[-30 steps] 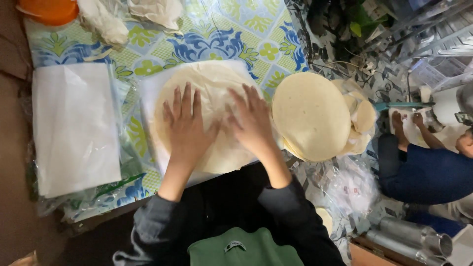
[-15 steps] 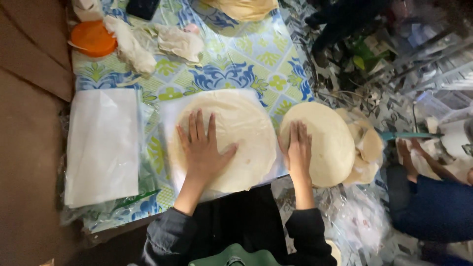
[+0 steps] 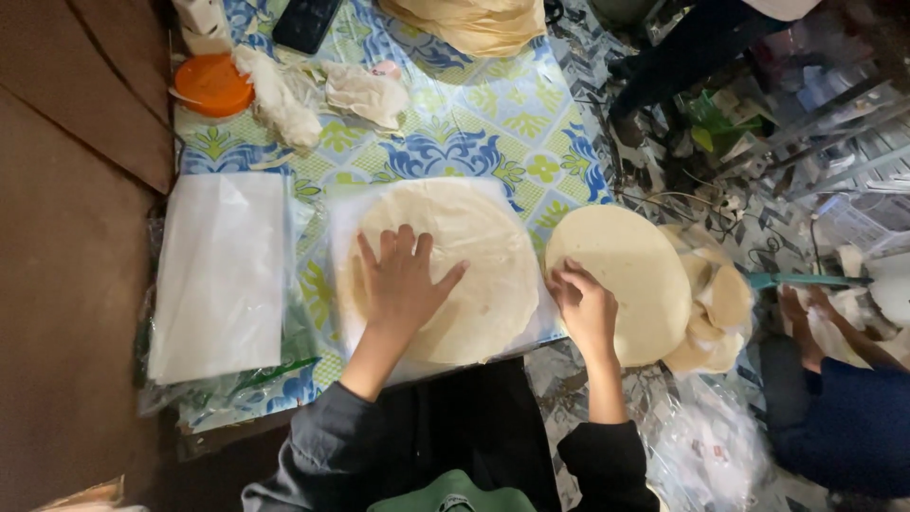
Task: The person stacks flatbreads on a table and places them into plastic bags by hand.
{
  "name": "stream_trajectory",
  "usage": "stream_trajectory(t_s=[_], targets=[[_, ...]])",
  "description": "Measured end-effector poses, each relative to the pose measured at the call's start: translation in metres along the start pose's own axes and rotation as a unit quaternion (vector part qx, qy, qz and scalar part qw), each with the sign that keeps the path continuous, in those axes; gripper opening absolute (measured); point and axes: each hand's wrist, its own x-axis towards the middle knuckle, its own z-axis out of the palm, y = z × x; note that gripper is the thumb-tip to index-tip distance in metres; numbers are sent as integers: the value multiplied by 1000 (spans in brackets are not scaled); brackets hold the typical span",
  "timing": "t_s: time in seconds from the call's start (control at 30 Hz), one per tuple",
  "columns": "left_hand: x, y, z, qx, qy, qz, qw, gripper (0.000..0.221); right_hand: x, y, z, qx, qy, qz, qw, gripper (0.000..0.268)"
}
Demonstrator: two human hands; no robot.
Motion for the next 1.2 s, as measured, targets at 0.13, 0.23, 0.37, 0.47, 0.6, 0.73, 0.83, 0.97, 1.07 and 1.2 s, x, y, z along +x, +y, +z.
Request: stream_trajectory(t_s=[0.13,0.23,0.37,0.47,0.6,0.73,0.83,0.97,1.07,1.2], targets=[[24,31,-9,-4,-140,-47,989,71,4,-9,-4,54,8,25,998,17],[26,80,10,-49,-178,26,982,77,7,-22,-5,44,-6,43,998,19],[-6,117,72,-79,-181,211,957,55,-1,-4,8,-75,14,-9,997,26],[-20,113,94,-87,-121,248,957,56,0,-1,13,-69,58,-41,995,23],[-20,111,80,-57,-132,255,956,57,-4,-27,1,-73,52,-37,995,18],[-19,114,78,-41,-144,253,956,58,-2,-13,3,-50,69,-79,993,16],[-20,114,77,-25,-168,251,953,55,-1,-10,4,7,74,11,997,13],[-21,116,83,-29,-152,249,956,57,-8,-22,4,52,92,31,994,17],[-22,115,86,-25,-164,257,952,57,-17,-35,2,-65,104,-88,988,22],[-21,117,85,-4,-151,261,954,57,-18,-4,10,-109,116,-75,984,25]])
